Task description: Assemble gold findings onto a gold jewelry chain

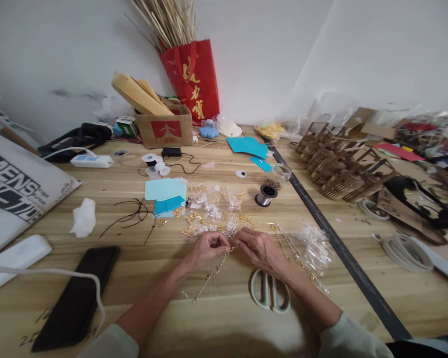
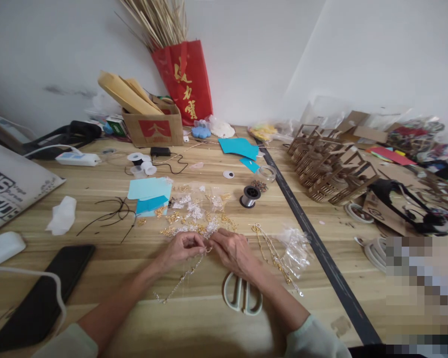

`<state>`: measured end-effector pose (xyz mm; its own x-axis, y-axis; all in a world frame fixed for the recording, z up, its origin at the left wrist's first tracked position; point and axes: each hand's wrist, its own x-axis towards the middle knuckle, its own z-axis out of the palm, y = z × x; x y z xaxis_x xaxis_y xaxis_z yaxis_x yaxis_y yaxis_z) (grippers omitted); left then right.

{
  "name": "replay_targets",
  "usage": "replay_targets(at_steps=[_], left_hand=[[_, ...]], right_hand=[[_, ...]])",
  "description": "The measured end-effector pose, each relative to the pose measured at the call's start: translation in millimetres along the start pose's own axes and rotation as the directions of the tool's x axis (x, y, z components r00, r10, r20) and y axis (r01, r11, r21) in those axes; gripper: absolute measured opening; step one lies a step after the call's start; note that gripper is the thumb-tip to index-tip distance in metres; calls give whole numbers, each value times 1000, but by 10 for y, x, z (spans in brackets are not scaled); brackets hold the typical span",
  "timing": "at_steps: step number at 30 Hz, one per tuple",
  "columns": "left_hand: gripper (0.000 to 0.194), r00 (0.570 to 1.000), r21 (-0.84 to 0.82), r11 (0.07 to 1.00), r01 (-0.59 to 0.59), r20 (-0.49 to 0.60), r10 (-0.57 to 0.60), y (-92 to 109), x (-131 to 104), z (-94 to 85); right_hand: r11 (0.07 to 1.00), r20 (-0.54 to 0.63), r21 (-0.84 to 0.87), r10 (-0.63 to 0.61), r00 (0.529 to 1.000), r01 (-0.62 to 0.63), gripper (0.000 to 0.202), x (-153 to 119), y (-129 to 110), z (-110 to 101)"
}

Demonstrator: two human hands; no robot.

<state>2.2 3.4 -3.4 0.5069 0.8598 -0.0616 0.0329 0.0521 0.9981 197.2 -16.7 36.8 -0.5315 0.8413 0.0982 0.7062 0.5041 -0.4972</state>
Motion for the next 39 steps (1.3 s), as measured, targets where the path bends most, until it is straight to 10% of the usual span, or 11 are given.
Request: replay_targets(at_steps=[21,32,39], left_hand=[[23,996,-51,996,69,-54,-72,-11,1,5],[19,995,-39,997,61,-72,-64,-21,17,-4],[23,991,-74,994,75,-102,-82,38,13,16]], right_hand=[[990,-128,140,36,991,-18,22,36,190,65],[994,-168,-56,79,983,-90,18,20,303,77],[999,-453,22,-24,891,38,25,-18,151,95]])
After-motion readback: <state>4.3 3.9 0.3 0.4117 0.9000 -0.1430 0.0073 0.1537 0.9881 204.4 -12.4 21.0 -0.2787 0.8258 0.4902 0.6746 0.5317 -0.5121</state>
